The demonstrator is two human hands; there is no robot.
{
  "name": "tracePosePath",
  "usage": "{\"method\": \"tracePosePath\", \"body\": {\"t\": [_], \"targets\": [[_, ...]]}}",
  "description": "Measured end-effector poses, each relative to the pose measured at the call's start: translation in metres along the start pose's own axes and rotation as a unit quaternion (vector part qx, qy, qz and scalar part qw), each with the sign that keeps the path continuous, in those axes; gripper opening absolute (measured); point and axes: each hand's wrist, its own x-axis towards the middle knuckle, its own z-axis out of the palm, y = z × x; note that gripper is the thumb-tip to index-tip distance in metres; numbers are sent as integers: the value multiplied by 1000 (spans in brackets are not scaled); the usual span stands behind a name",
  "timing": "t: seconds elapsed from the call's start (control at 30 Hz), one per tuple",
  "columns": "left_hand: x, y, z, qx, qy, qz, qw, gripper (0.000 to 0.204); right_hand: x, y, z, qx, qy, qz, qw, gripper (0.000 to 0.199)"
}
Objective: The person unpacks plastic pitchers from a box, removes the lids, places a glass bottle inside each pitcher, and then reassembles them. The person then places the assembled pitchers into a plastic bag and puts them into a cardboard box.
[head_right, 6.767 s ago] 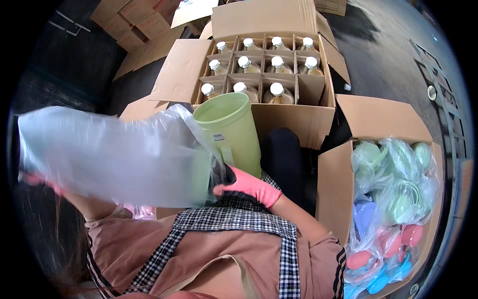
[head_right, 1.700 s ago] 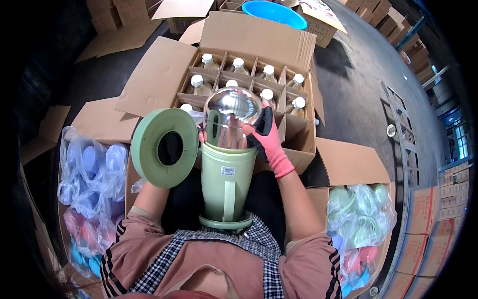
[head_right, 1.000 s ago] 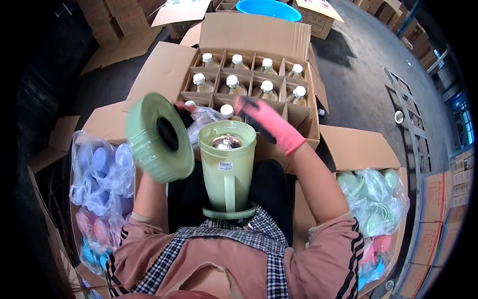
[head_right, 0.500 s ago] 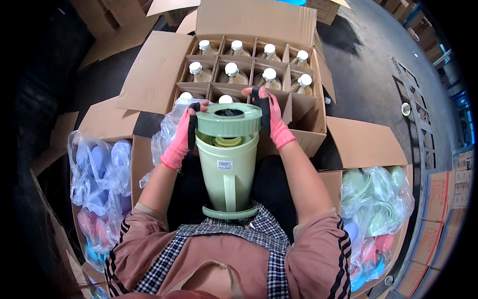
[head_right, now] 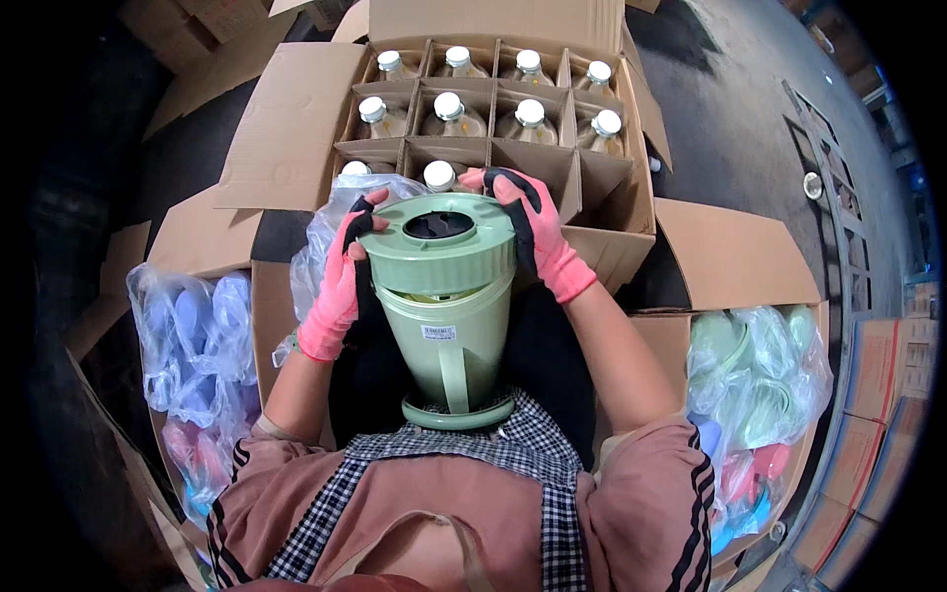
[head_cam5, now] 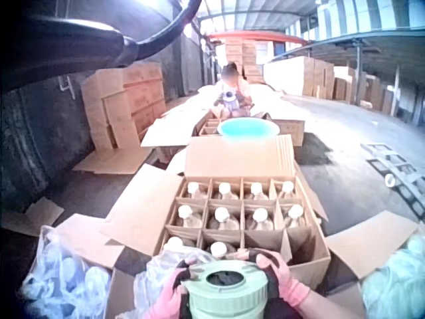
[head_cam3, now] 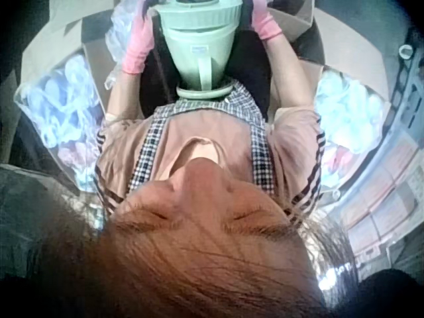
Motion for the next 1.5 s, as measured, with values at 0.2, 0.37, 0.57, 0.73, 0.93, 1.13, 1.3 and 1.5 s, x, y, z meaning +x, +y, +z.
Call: {"method": "tracePosePath", "body": {"t": [0.2, 0.37, 0.57, 0.73, 0.93, 1.13, 1.3, 1.5], "targets": [[-1, 13, 4, 20, 11, -14, 1000, 30, 2, 8, -1, 33, 1, 6, 999, 43], [-13, 40, 5, 34, 6, -27, 999, 41, -9, 15, 6, 99, 34, 34, 994, 43], [6, 29, -7, -94, 59, -143, 983, 116, -14, -7, 24, 95, 70, 141, 983, 42], [0, 31, -4, -47, 42, -123, 990, 106, -12, 0, 27, 122, 64, 64, 988, 33], [-12, 39, 2, 45, 40, -73, 996, 88, -22, 12, 14, 139, 14, 49, 989, 35], [-18, 42, -12, 164, -47, 34, 985, 66, -29, 1, 10, -80, 22, -77, 994, 29], [-6, 52, -25, 217, -143, 131, 957, 86, -53, -26, 0, -392, -110, -238, 882, 79], [-5, 48, -28, 280, -176, 151, 931, 76, -51, -42, -4, -491, -136, -293, 809, 57]]}}
